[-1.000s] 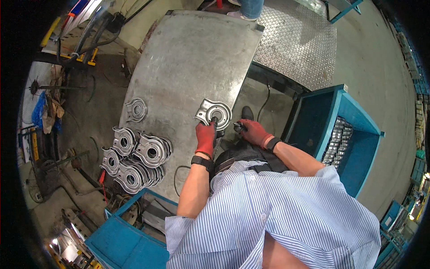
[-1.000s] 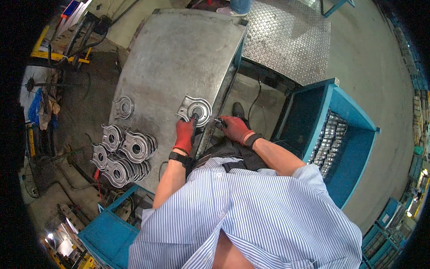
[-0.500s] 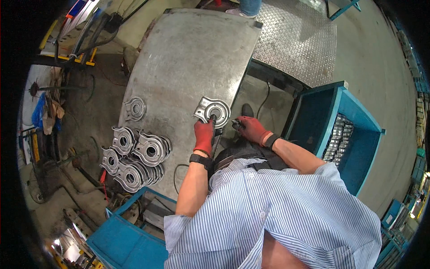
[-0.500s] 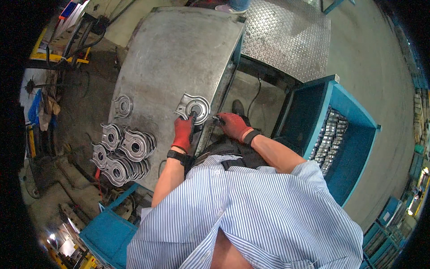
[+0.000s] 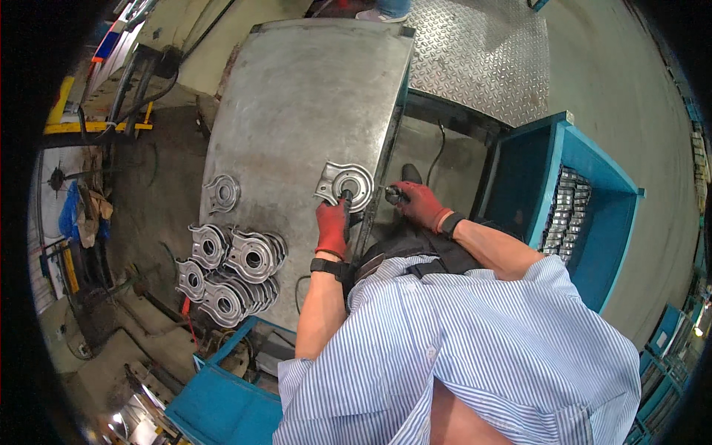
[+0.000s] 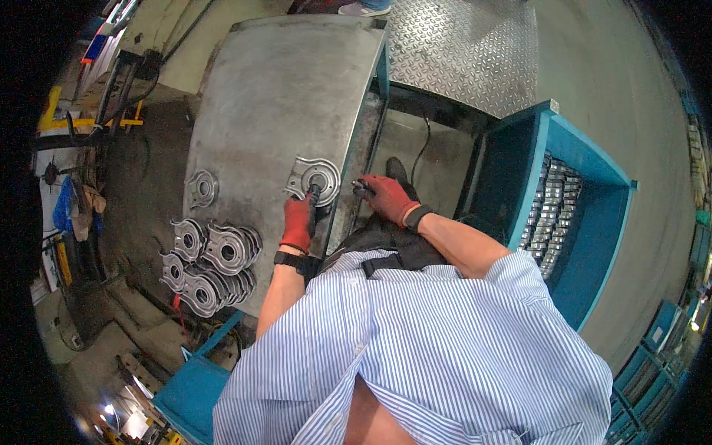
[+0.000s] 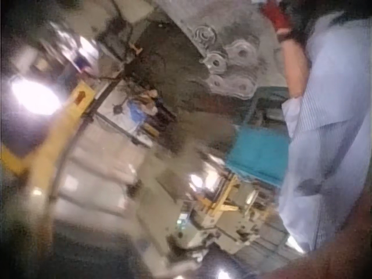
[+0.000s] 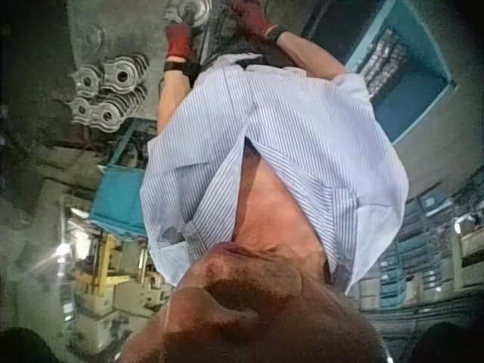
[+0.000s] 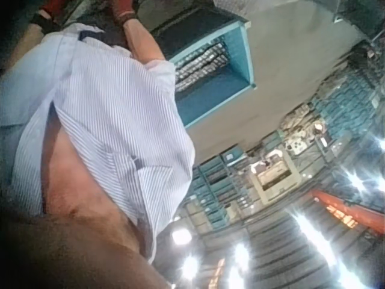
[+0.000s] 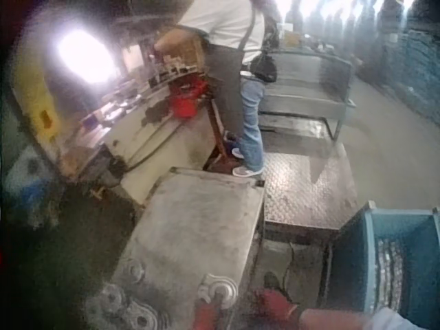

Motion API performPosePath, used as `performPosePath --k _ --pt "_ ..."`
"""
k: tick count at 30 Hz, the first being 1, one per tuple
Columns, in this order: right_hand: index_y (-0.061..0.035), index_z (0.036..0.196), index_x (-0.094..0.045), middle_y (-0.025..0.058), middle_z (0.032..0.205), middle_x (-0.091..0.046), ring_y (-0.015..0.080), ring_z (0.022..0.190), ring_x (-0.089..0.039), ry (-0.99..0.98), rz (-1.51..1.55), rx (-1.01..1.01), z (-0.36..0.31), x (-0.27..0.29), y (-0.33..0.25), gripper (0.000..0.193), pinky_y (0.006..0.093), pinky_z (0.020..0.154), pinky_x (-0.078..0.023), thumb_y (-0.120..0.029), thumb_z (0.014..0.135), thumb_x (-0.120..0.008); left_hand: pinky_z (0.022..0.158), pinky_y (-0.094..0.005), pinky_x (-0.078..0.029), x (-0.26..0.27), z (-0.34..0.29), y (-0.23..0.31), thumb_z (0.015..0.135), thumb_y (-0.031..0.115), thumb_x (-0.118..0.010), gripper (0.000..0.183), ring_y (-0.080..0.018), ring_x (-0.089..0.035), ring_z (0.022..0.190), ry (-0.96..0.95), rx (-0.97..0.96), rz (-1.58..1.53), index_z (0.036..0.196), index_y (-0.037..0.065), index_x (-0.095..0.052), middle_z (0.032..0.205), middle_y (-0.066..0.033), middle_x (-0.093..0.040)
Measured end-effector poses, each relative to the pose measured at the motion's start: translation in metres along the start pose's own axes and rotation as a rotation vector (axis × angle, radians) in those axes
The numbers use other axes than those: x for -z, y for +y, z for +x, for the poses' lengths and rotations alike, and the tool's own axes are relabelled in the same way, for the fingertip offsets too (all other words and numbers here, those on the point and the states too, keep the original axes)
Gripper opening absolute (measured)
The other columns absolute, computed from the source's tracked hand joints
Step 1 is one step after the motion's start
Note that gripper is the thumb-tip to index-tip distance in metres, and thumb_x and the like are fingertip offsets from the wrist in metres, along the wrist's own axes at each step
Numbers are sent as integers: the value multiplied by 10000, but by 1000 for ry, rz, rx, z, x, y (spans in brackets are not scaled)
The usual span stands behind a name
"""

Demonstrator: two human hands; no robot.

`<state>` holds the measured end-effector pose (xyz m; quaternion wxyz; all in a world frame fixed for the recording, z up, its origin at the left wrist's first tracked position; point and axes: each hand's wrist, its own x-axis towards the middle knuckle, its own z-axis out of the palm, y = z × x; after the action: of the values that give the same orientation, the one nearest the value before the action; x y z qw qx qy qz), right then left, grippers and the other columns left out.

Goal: Manually inspect and clean industrial metal housings at a workbench.

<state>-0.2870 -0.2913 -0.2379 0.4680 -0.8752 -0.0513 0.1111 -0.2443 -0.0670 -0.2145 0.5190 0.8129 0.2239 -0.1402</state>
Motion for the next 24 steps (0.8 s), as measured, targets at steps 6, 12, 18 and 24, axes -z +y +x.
performPosePath --k 6,12,18,24 --pt "-41 1174 -562 206 1111 -594 388 1052 -544 -172 -36 46 4 -15 -13 411 427 895 -444 -167 787 -619 678 -475 -449 14 59 -117 730 332 -729 506 -473 -588 823 75 12 97 775 -150 -582 815 -345 -592" --pt "-48 1169 -560 207 1064 -604 390 1026 -554 -188 -91 18 6 -19 11 421 439 876 -450 -155 765 -614 715 -482 -454 -8 46 -81 731 356 -725 513 -466 -585 855 31 27 88 789 -136 -589 845 -332 -597" --pt "-54 1153 -574 194 1070 -609 376 1010 -570 -169 -51 126 9 -27 -10 425 426 857 -465 -120 737 -627 710 -462 -465 18 36 -92 734 326 -730 477 -455 -602 873 124 50 135 845 -121 -604 880 -321 -615" --pt "-50 1142 -591 191 1064 -626 355 1001 -598 70 25 131 6 -7 -20 360 387 847 -482 -117 790 -626 687 -419 -477 25 -16 14 787 230 -706 352 -393 -639 819 91 -62 161 884 -98 -625 844 -264 -649"
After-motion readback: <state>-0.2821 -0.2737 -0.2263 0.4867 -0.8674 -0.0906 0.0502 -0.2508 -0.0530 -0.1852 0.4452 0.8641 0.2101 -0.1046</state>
